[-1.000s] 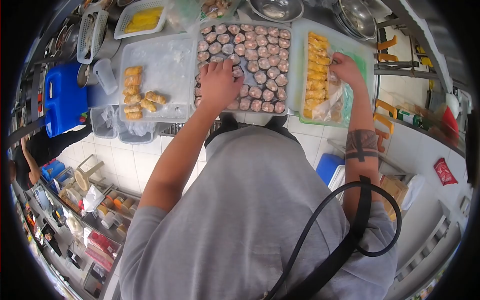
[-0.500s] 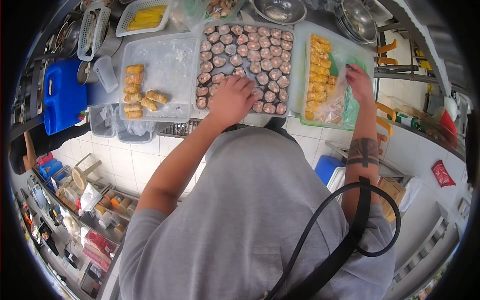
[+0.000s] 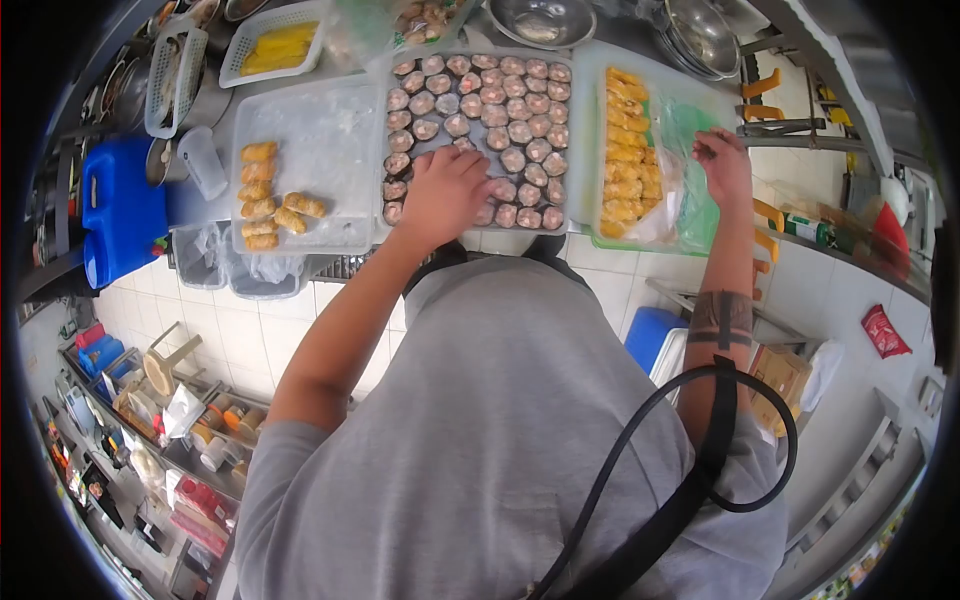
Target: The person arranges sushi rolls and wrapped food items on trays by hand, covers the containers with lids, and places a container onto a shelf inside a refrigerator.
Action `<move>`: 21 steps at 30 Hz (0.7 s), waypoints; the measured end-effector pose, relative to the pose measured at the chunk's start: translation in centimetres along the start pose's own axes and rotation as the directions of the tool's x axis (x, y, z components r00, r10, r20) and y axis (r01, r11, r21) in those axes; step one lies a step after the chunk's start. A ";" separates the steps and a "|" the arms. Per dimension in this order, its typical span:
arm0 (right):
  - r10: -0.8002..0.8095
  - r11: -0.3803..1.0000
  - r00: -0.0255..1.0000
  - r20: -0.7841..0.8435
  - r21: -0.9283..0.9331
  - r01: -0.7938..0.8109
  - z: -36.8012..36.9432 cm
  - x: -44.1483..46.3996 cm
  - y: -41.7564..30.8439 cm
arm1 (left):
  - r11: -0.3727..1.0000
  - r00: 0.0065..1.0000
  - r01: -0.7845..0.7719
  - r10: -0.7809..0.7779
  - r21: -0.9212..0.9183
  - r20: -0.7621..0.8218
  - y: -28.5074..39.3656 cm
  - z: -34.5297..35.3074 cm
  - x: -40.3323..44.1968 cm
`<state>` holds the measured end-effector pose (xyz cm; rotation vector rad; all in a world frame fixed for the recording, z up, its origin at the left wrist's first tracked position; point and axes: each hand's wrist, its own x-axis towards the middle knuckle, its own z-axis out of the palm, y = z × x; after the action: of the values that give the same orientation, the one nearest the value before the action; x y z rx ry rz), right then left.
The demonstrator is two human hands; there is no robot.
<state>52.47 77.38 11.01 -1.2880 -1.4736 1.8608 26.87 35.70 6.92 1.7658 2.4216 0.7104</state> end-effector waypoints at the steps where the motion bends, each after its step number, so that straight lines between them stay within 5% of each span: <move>1: -0.066 0.994 0.997 0.051 -0.081 0.070 1.5 -1.2 -1.1 | 1.000 1.000 0.009 -0.009 0.004 -0.008 -0.1 -0.1 -0.2; 2: -0.061 0.995 0.997 0.057 -0.080 0.065 3.7 -2.7 -2.3 | 1.000 1.000 0.015 -0.015 0.006 -0.005 -0.3 0.0 -0.3; 4: -0.136 0.864 0.951 0.279 -0.436 0.251 9.2 -5.8 -3.9 | 1.000 0.999 -0.025 0.025 0.009 -0.035 -0.6 0.2 -0.2; 6: 0.031 0.900 0.862 0.505 -0.390 0.196 14.4 -8.0 -3.3 | 0.999 0.998 -0.054 0.054 -0.001 -0.022 -0.8 -0.1 0.0; 10: -0.050 0.515 0.666 0.744 -0.552 0.656 23.3 -9.9 1.4 | 0.998 0.998 -0.058 0.057 0.020 0.031 -1.2 -1.0 0.3; 17: -0.035 0.233 0.674 0.738 -0.650 0.723 28.4 -9.8 5.5 | 0.999 1.000 -0.005 0.004 0.032 0.027 -2.0 -1.2 -0.2; 21: -0.087 0.194 0.671 0.737 -0.648 0.737 28.9 -11.0 5.8 | 0.997 1.000 0.010 -0.009 -0.071 0.019 -2.6 -1.5 -0.9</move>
<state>33.98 51.88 9.98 -0.3674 -3.1473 0.8253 24.36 33.75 7.01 1.7261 2.3604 0.7657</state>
